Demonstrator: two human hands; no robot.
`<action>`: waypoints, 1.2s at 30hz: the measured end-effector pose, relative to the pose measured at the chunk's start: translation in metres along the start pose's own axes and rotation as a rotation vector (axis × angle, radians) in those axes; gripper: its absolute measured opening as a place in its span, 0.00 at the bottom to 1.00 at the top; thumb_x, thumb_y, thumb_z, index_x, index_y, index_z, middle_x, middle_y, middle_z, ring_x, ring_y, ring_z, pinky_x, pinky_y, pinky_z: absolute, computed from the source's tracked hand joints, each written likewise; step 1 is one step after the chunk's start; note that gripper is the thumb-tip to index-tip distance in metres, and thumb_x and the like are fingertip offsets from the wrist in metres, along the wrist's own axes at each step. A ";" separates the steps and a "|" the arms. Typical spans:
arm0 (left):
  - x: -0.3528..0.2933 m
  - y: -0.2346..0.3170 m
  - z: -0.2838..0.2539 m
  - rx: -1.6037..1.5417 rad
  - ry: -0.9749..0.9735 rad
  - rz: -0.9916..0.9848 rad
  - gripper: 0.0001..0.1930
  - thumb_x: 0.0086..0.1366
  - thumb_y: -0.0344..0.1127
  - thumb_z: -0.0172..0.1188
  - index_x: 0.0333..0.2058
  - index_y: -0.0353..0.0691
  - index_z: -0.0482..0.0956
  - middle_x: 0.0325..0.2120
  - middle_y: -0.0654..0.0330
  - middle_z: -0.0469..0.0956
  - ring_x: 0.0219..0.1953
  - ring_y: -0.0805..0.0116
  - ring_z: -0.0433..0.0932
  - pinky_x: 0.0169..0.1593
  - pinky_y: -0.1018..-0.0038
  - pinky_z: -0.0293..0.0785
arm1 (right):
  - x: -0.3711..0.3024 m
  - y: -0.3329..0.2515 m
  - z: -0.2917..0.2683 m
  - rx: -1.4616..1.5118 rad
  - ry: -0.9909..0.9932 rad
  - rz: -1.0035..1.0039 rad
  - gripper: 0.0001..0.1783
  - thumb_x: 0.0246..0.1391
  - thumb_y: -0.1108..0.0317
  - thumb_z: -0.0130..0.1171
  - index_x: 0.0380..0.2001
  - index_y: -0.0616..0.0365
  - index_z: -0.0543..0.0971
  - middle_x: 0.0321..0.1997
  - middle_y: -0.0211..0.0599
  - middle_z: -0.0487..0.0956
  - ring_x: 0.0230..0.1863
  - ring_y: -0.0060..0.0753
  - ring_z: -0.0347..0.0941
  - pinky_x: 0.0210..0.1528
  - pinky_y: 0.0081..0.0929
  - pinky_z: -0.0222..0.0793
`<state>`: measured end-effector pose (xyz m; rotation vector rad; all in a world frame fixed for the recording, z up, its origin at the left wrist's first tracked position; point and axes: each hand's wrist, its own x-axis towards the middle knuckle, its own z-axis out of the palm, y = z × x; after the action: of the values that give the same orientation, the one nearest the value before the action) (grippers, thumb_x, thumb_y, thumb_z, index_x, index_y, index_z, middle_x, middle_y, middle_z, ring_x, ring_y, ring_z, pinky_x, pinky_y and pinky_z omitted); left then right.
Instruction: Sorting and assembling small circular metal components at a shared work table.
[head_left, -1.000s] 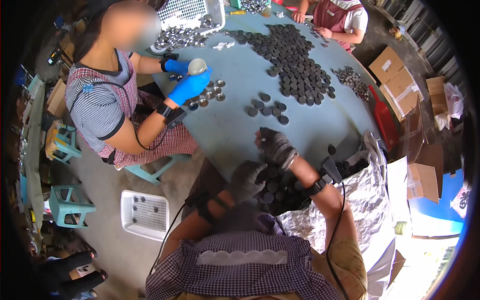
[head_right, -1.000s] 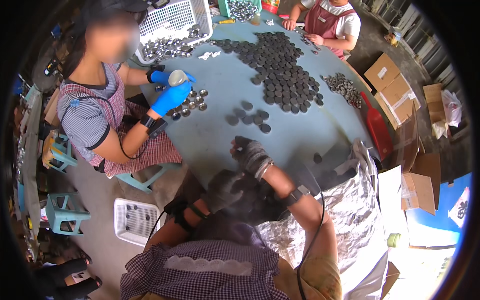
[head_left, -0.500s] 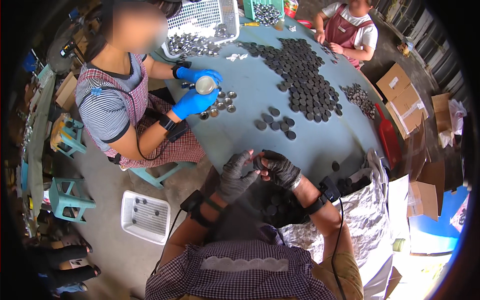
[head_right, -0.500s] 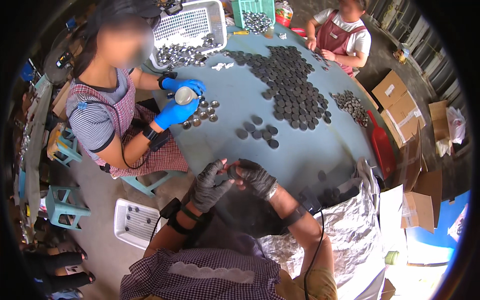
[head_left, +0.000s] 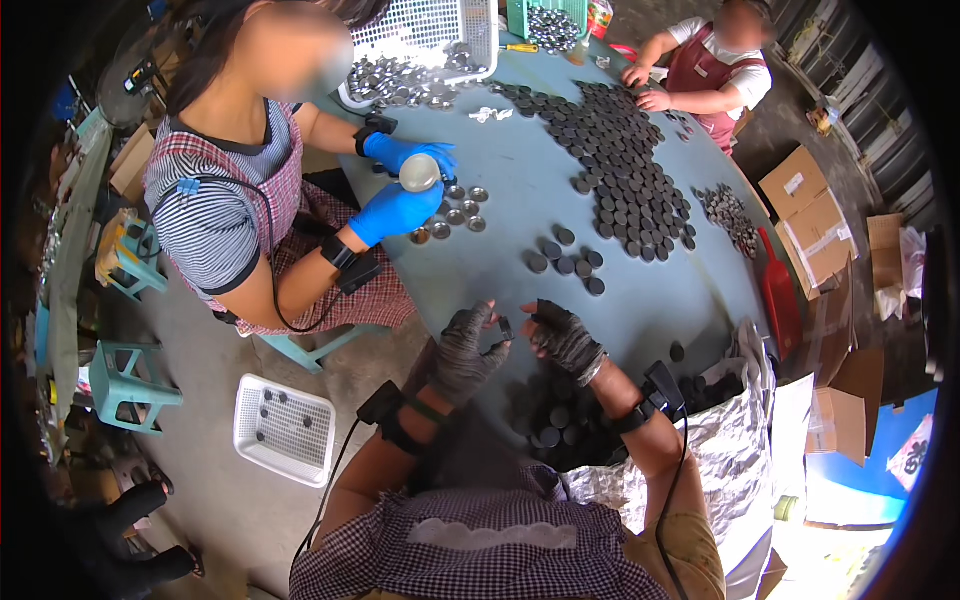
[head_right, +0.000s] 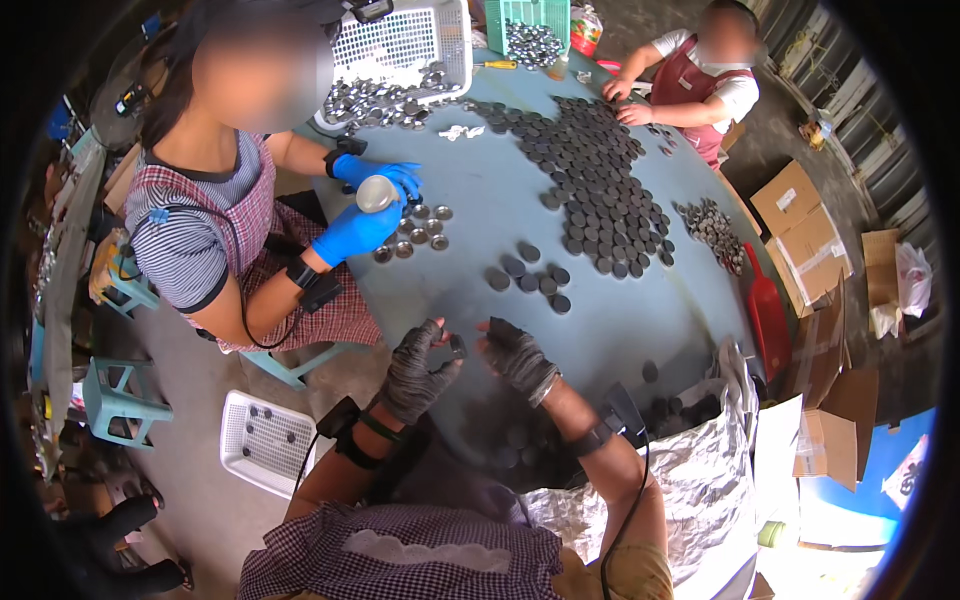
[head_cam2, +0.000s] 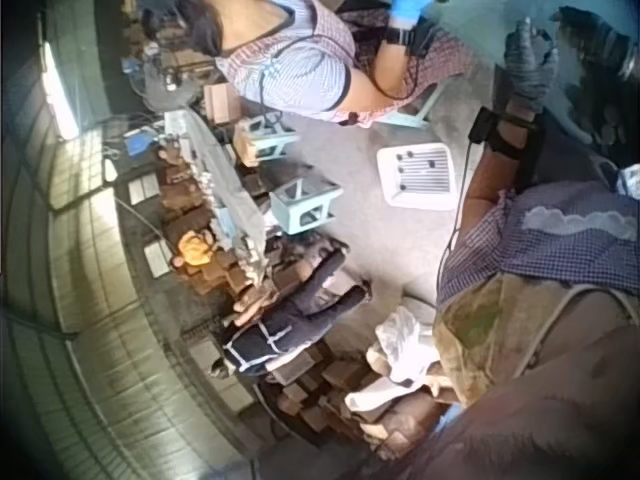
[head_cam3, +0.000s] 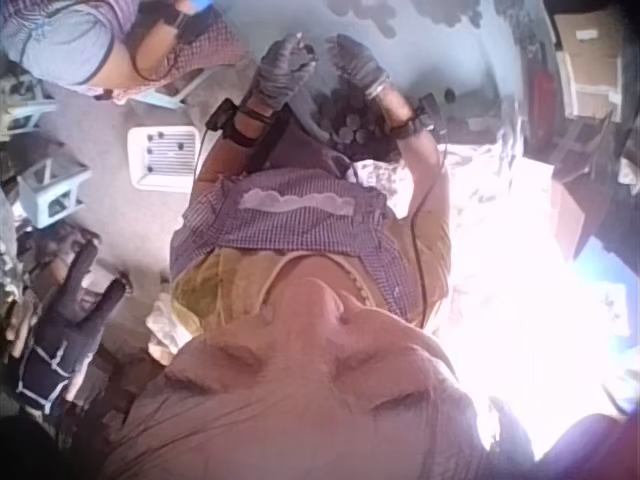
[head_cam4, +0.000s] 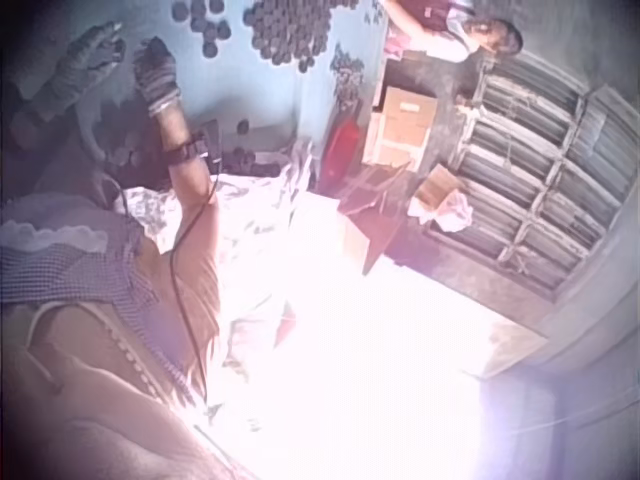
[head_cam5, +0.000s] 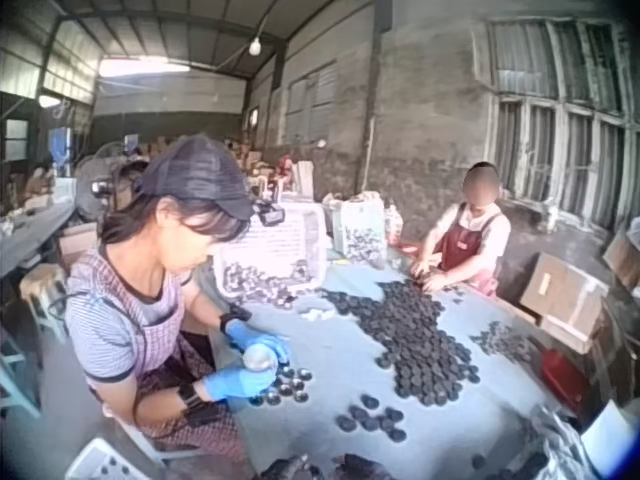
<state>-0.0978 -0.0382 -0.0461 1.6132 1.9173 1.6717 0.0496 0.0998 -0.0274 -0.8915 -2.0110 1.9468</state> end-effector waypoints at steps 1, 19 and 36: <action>0.001 -0.003 -0.001 -0.007 -0.012 -0.029 0.32 0.46 0.25 0.68 0.52 0.31 0.67 0.38 0.52 0.76 0.41 0.61 0.77 0.47 0.68 0.73 | 0.004 0.001 0.004 -0.002 -0.004 0.002 0.19 0.56 0.69 0.54 0.51 0.59 0.71 0.30 0.27 0.75 0.24 0.17 0.69 0.26 0.18 0.66; 0.004 -0.069 0.009 0.246 0.061 0.066 0.24 0.51 0.31 0.63 0.49 0.36 0.70 0.41 0.47 0.74 0.43 0.47 0.74 0.49 0.61 0.72 | 0.213 -0.027 0.019 -1.145 0.286 -0.225 0.10 0.44 0.64 0.61 0.31 0.56 0.78 0.33 0.46 0.78 0.37 0.50 0.74 0.40 0.42 0.71; -0.025 -0.022 -0.016 0.106 -0.230 0.022 0.27 0.47 0.27 0.65 0.49 0.41 0.72 0.40 0.56 0.75 0.42 0.59 0.75 0.47 0.66 0.72 | 0.101 0.001 -0.047 -1.516 0.278 -0.279 0.16 0.47 0.60 0.58 0.41 0.50 0.78 0.46 0.43 0.75 0.48 0.48 0.72 0.52 0.43 0.65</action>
<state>-0.1114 -0.0628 -0.0698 1.7825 1.9067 1.3443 -0.0051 0.1937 -0.0496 -0.8619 -2.9461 -0.1486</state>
